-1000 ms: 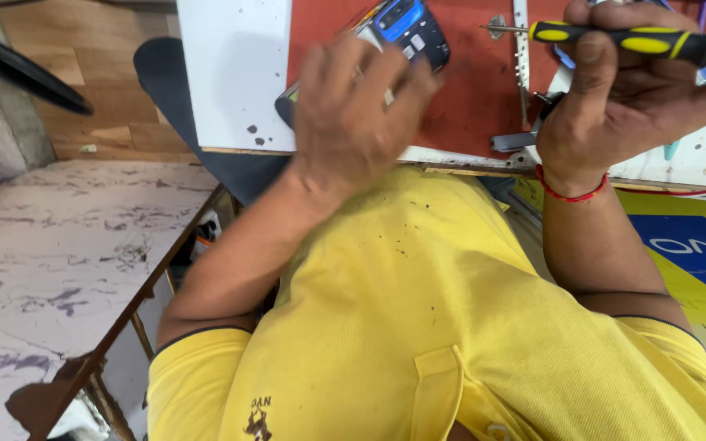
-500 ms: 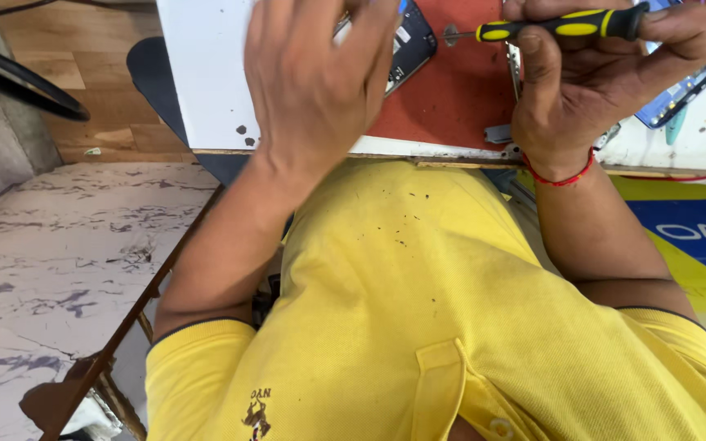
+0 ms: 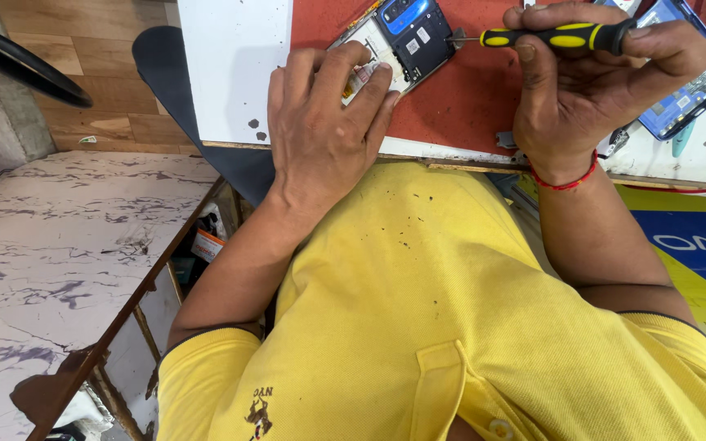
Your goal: The person uses a screwdriver to remove screws from a disassembled mobile phone. They then apply a dark adhesive from a tube along the edge of the phone's internal frame and use a small tool to spread it evenly.
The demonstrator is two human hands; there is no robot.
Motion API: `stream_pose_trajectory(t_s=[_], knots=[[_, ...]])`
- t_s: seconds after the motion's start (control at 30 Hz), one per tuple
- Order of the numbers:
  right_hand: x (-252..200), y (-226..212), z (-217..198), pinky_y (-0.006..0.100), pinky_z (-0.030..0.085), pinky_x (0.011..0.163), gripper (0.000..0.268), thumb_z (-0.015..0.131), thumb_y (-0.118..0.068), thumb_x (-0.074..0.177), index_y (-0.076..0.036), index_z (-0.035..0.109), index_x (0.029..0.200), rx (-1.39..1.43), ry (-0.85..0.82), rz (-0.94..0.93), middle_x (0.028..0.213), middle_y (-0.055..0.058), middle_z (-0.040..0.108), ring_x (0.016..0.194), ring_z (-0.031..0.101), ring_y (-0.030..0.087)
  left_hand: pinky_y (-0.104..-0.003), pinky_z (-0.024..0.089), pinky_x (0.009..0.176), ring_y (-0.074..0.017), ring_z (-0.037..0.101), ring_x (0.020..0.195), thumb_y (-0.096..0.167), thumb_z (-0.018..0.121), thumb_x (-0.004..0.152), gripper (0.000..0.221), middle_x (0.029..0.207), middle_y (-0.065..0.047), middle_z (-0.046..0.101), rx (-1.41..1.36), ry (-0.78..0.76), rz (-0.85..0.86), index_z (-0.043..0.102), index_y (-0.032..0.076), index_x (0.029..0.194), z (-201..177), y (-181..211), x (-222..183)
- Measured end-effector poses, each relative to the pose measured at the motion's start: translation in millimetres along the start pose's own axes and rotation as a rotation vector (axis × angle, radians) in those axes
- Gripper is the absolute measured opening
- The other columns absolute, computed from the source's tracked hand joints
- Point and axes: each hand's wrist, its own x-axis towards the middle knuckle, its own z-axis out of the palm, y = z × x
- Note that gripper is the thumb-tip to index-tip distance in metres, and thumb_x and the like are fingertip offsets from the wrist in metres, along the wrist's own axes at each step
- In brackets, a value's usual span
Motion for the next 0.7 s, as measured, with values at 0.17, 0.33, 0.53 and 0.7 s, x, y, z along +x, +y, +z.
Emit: stream_pose_trajectory(t_s=[0.17, 0.33, 0.53, 0.7], knots=[[0.2, -0.3, 2.2, 0.033, 0.063, 0.092, 0.059, 0.062, 0.020, 0.106, -0.015, 0.020, 0.127, 0.026, 0.008, -0.023, 0.119, 0.025, 0.063, 0.099, 0.072, 0.027, -0.037, 0.044, 0.085, -0.0214, 0.054, 0.106, 0.028, 0.084, 0.100, 0.027, 0.127, -0.004, 0.062, 0.014, -0.003, -0.001, 0.078, 0.010, 0.118, 0.1, 1.0, -1.7], [19.6, -15.4, 4.5, 0.036, 0.063, 0.087, 0.059, 0.065, 0.021, 0.097, -0.013, 0.021, 0.115, -0.037, -0.108, -0.103, 0.112, 0.027, 0.062, 0.098, 0.071, 0.034, -0.038, 0.044, 0.086, -0.0217, 0.054, 0.108, 0.024, 0.084, 0.098, 0.026, 0.127, -0.004, 0.062, 0.006, 0.003, -0.009, 0.078, 0.009, 0.118, -1.0, 2.0, -1.2], [56.1, -50.5, -22.6, 0.040, 0.052, 0.067, 0.033, 0.084, -0.006, 0.094, -0.008, 0.051, 0.102, -0.580, -0.401, -0.187, 0.083, 0.016, 0.063, 0.072, 0.064, 0.030, -0.040, 0.041, 0.087, -0.0235, 0.053, 0.108, 0.021, 0.083, 0.094, 0.027, 0.125, -0.002, 0.061, -0.026, 0.035, -0.005, 0.077, 0.010, 0.118, 0.0, 0.2, -1.2], [77.8, -67.9, -31.5, 0.029, 0.046, 0.061, 0.018, 0.075, -0.030, 0.100, -0.012, 0.073, 0.102, -0.957, -0.637, -0.226, 0.077, 0.001, 0.066, 0.063, 0.061, 0.017, -0.041, 0.040, 0.087, -0.0235, 0.053, 0.108, 0.021, 0.083, 0.092, 0.026, 0.125, -0.002, 0.061, -0.076, 0.076, 0.005, 0.076, 0.013, 0.116, -0.6, -2.3, -4.2]])
